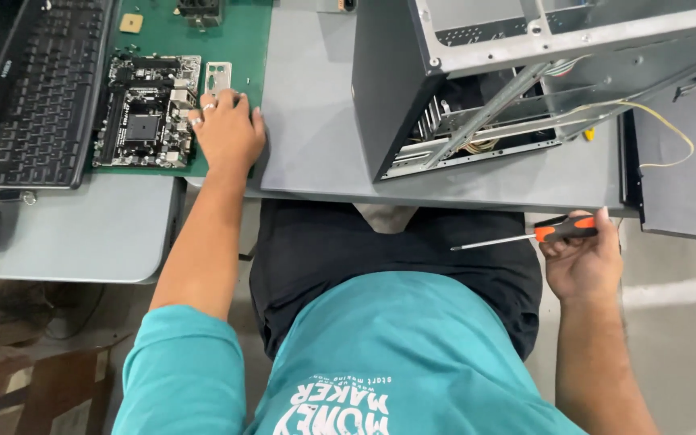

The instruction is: Disassembling a computer case by removing screws with a screwdriver and taking off panels.

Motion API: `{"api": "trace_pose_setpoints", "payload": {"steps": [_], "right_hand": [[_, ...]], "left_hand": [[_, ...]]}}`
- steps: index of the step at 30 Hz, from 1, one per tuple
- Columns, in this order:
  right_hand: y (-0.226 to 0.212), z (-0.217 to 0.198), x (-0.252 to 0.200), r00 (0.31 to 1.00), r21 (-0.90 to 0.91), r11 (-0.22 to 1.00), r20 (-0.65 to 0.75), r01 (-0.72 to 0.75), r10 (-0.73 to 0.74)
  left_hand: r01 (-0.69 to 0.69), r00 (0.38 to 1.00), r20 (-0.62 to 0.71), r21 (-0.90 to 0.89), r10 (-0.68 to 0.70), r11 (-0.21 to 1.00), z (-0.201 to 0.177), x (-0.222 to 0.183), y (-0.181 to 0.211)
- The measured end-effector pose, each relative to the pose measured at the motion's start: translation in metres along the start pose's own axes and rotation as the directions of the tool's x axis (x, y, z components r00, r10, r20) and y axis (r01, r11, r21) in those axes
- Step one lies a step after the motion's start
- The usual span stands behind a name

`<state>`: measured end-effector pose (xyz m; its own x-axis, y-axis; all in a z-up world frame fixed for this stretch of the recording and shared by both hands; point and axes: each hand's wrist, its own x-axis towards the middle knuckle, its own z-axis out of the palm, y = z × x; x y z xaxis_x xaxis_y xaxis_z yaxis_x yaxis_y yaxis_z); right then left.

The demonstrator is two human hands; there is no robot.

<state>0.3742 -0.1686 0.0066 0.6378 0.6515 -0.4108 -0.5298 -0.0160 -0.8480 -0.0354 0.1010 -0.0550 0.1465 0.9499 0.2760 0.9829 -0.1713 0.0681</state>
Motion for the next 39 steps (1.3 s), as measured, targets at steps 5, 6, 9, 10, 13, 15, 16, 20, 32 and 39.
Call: {"api": "trace_pose_setpoints", "payload": {"steps": [5,6,9,10,13,15,16,20,32,39], "right_hand": [[0.019,-0.018,0.015,0.999,-0.010,1.000,0.048,-0.024,0.025],[0.022,-0.020,0.015,0.998,-0.052,0.998,0.062,-0.019,0.022],[0.049,-0.036,0.028,0.998,0.043,0.997,0.028,-0.059,0.057],[0.059,-0.040,0.032,0.999,0.051,0.998,0.025,-0.044,0.043],[0.077,-0.042,0.039,0.982,0.048,0.981,-0.024,-0.188,0.189],[0.074,-0.036,0.032,0.978,0.078,0.976,-0.021,-0.204,0.206],[0.073,-0.036,0.030,0.979,0.079,0.977,-0.024,-0.198,0.201],[0.076,-0.041,0.025,0.974,0.133,0.967,-0.027,-0.218,0.224],[0.054,-0.027,0.017,0.961,0.106,0.955,0.001,-0.275,0.277],[0.065,-0.047,0.033,0.945,0.298,0.897,0.131,-0.325,0.299]], "left_hand": [[-0.055,0.981,-0.188,-0.061,0.043,0.997,-0.006,0.010,0.014],[-0.049,0.968,-0.250,-0.089,0.025,0.995,-0.009,0.011,0.020],[-0.170,0.916,-0.400,-0.475,-0.040,0.863,-0.075,-0.005,0.073],[-0.184,0.911,-0.410,-0.479,-0.033,0.858,-0.099,-0.008,0.089],[-0.622,0.741,-0.660,-0.603,0.126,0.499,-0.165,-0.013,0.121],[-0.753,0.624,-0.680,-0.394,0.385,0.526,-0.200,-0.008,0.123],[-0.756,0.622,-0.683,-0.395,0.384,0.522,-0.217,0.003,0.122],[-0.919,0.355,-0.503,-0.032,0.788,0.394,-0.253,0.031,0.114],[-0.911,0.326,-0.766,-0.097,0.554,0.401,-0.292,-0.044,0.171],[-0.900,0.416,-0.834,-0.321,0.362,0.294,-0.294,-0.014,0.150]]}}
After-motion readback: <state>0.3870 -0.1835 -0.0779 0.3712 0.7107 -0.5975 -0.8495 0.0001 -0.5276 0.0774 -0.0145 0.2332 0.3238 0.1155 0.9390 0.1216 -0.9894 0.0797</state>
